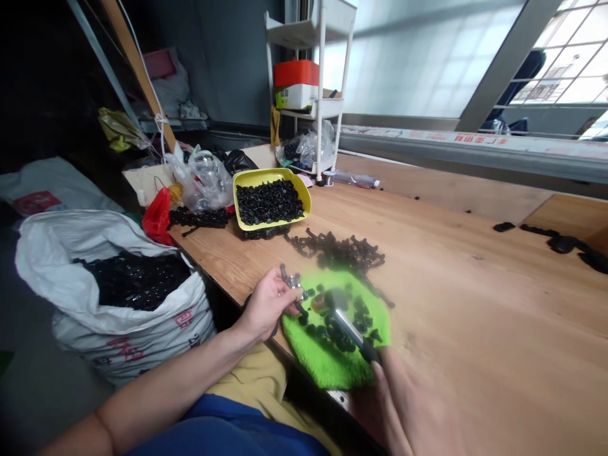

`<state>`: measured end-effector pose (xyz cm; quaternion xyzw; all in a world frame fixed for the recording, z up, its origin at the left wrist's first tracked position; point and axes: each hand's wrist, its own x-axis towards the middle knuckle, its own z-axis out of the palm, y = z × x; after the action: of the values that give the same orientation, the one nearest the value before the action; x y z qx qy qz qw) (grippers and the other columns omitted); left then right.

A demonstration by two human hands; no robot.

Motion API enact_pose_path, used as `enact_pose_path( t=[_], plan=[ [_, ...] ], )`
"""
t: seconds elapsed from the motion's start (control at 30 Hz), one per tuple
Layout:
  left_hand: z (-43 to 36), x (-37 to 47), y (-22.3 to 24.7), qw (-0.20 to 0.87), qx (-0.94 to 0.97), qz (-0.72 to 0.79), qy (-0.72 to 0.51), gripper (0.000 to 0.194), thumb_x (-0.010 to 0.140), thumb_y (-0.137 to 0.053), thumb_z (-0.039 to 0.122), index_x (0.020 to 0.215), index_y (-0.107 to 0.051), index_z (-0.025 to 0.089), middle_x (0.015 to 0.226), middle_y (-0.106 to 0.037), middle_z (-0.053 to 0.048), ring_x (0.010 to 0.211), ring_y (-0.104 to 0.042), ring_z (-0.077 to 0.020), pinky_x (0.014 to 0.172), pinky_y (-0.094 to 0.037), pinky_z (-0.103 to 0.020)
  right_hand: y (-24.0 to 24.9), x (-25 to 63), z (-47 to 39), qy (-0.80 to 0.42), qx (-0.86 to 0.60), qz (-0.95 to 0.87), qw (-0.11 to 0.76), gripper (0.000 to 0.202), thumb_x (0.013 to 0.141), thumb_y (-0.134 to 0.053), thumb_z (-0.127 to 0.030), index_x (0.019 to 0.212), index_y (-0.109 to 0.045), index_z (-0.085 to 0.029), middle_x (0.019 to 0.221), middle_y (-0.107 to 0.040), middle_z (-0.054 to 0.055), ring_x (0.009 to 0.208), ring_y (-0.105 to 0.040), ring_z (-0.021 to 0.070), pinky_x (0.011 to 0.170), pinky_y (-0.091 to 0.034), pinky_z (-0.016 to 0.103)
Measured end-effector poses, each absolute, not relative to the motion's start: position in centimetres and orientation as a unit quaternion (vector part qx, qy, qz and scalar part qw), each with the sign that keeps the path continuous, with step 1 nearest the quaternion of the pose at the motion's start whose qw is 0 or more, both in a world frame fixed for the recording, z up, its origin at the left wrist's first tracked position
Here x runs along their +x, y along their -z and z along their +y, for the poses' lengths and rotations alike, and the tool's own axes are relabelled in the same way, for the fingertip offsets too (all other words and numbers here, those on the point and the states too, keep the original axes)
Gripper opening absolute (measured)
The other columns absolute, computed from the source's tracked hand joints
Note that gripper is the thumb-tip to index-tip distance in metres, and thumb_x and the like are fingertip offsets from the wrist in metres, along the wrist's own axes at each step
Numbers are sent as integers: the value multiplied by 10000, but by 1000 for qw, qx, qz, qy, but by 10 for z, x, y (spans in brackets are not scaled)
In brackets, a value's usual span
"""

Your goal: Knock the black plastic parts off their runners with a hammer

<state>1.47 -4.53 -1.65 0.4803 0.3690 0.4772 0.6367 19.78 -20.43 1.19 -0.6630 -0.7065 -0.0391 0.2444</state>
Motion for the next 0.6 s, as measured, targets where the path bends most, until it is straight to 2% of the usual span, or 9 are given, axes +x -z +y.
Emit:
enact_pose_path(
  t=[0.1, 0.2, 0.27, 0.33, 0.4, 0.5, 0.6],
  plan=[
    [-46, 14, 16, 630, 484, 367, -484, 358, 666, -697, 247, 870, -415, 163, 592, -538, 63, 468, -536, -70, 436, -487, -177, -8, 201, -200, 128, -611, -759, 185, 255, 976, -286, -339, 1018, -504, -213, 824, -647, 50, 592, -619, 198, 381, -425, 231],
    [-46, 14, 16, 631, 484, 370, -481, 342, 673, -685, 227, 869, -412, 166, 569, -523, 77, 432, -523, -64, 416, -462, -164, -10, 198, -200, 166, -602, -750, 219, 313, 989, -243, -340, 1104, -485, -178, 866, -642, 79, 663, -630, 214, 418, -450, 235],
    [-46, 14, 17, 633, 483, 370, -479, 340, 673, -683, 228, 868, -410, 167, 565, -526, 77, 416, -521, -66, 403, -447, -161, -13, 194, -199, 157, -616, -732, 247, 315, 991, -249, -340, 1124, -474, -165, 726, -620, 44, 583, -614, 195, 405, -438, 224],
    [-46, 15, 18, 630, 483, 369, -484, 348, 664, -692, 235, 858, -411, 167, 561, -526, 77, 419, -517, -66, 411, -452, -166, -14, 191, -198, 154, -609, -746, 220, 281, 987, -253, -302, 1064, -486, -165, 576, -556, -6, 435, -554, 171, 339, -387, 223],
    [-46, 15, 19, 628, 480, 371, -488, 358, 656, -700, 242, 859, -413, 170, 561, -524, 77, 442, -524, -71, 435, -473, -180, -11, 191, -197, 164, -595, -766, 178, 262, 980, -254, -291, 1010, -488, -177, 611, -582, 13, 431, -555, 179, 328, -379, 240],
    [-45, 15, 22, 629, 482, 377, -480, 359, 664, -692, 256, 881, -417, 177, 557, -528, 78, 441, -538, -85, 429, -464, -187, -5, 195, -198, 133, -625, -743, 200, 248, 977, -267, -314, 1035, -480, -200, 845, -636, 80, 644, -625, 212, 437, -458, 245],
    [-45, 14, 23, 619, 498, 378, -476, 368, 660, -698, 273, 883, -420, 179, 548, -538, 73, 416, -541, -91, 395, -412, -170, -2, 195, -198, 84, -629, -746, 199, 234, 976, -276, -312, 1029, -481, -211, 644, -586, -1, 482, -577, 180, 357, -408, 239]
  ],
)
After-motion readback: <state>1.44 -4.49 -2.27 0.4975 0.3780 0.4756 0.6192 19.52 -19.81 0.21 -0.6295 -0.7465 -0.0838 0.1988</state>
